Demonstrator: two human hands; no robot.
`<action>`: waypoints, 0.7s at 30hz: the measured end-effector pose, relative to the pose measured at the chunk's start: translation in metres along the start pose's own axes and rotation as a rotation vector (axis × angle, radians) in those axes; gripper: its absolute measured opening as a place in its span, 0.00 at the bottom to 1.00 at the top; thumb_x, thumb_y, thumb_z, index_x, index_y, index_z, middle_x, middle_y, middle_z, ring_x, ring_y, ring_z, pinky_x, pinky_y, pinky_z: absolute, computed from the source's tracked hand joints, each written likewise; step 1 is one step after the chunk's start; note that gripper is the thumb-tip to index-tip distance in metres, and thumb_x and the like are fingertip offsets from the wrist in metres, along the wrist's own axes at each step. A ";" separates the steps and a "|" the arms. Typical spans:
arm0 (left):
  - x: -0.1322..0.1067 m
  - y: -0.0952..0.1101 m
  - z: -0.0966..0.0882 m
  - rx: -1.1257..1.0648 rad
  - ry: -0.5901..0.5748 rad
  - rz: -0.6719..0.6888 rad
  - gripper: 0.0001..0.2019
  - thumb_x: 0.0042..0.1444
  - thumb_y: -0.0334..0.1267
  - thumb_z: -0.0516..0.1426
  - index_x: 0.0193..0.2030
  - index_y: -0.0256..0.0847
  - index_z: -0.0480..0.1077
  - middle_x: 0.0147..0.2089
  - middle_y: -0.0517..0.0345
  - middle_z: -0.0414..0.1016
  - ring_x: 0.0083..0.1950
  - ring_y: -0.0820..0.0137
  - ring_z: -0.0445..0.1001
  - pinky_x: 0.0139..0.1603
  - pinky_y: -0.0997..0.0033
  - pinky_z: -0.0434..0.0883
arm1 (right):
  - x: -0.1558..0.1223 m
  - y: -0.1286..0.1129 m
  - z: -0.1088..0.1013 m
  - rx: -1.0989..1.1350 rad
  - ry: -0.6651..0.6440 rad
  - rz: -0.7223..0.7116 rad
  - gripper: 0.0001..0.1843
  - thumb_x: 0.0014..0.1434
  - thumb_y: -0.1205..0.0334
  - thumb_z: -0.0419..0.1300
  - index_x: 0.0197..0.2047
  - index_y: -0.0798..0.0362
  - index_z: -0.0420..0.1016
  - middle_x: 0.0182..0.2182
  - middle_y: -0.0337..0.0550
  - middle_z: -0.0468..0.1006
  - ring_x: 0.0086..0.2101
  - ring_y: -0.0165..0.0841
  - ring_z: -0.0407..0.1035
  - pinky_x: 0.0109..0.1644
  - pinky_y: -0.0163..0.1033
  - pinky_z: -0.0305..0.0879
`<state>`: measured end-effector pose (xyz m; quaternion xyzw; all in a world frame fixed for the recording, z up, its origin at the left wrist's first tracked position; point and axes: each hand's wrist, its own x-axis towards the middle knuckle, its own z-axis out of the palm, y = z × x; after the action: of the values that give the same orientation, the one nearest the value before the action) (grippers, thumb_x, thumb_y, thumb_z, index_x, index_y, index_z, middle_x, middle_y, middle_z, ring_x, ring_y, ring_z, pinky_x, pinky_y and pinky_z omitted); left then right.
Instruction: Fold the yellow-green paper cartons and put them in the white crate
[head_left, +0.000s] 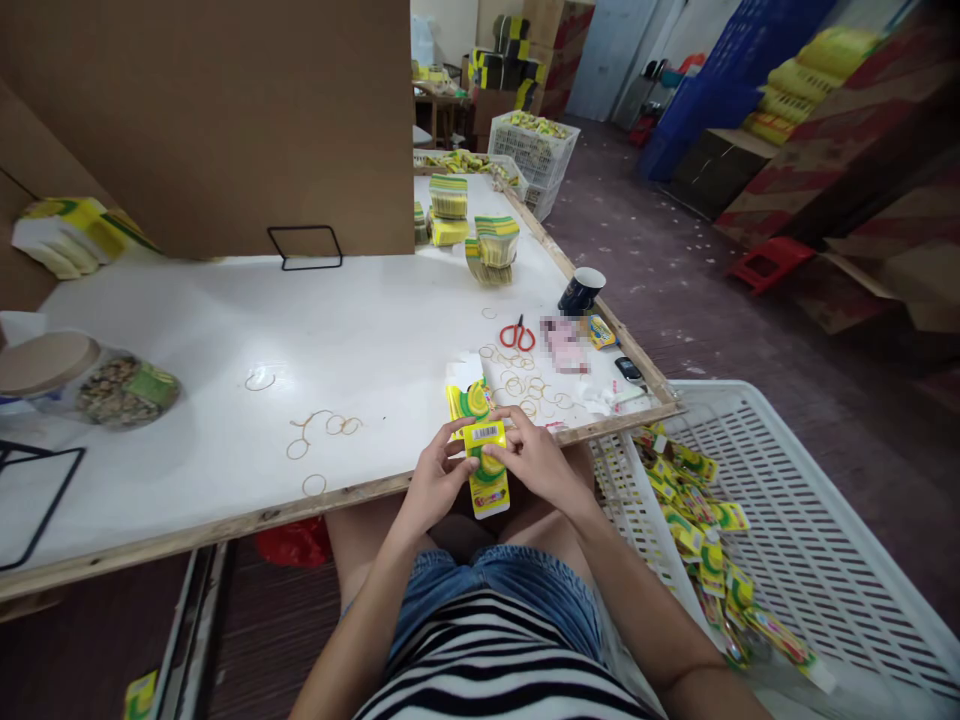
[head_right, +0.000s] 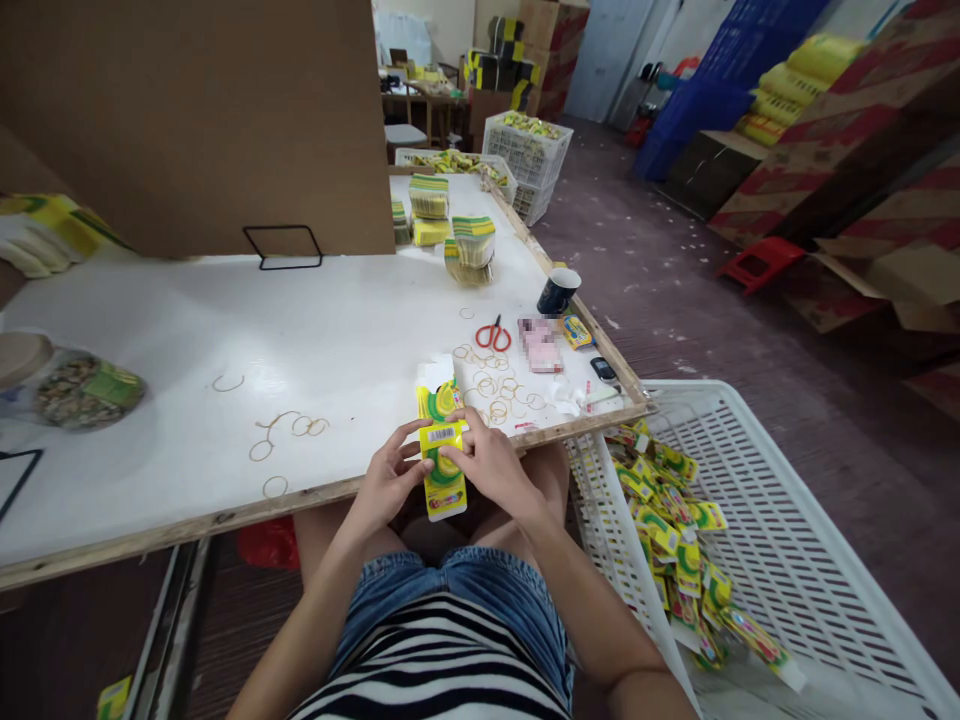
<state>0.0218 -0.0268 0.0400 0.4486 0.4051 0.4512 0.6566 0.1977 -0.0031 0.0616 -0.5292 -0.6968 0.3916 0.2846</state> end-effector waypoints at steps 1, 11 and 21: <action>0.000 0.001 -0.001 -0.015 0.001 -0.005 0.29 0.51 0.44 0.64 0.58 0.40 0.61 0.49 0.47 0.78 0.43 0.63 0.79 0.43 0.67 0.75 | -0.001 0.000 0.001 0.038 -0.010 -0.006 0.18 0.58 0.60 0.58 0.52 0.52 0.65 0.17 0.27 0.63 0.20 0.29 0.59 0.26 0.33 0.54; 0.010 -0.002 0.008 0.166 0.004 0.117 0.26 0.58 0.42 0.59 0.62 0.41 0.60 0.52 0.45 0.77 0.51 0.60 0.77 0.51 0.60 0.74 | -0.013 0.032 0.002 0.603 0.343 0.031 0.19 0.56 0.51 0.64 0.47 0.49 0.68 0.32 0.37 0.76 0.27 0.29 0.68 0.30 0.33 0.64; 0.029 -0.047 -0.014 1.014 0.134 0.287 0.21 0.62 0.33 0.52 0.61 0.38 0.64 0.65 0.40 0.66 0.71 0.56 0.56 0.70 0.39 0.48 | 0.021 0.070 0.022 0.272 0.512 0.166 0.24 0.49 0.47 0.64 0.45 0.54 0.74 0.43 0.52 0.79 0.39 0.39 0.70 0.47 0.48 0.66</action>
<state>0.0276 -0.0051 -0.0127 0.7308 0.5479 0.3117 0.2618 0.2105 0.0207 -0.0094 -0.6229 -0.4978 0.3574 0.4863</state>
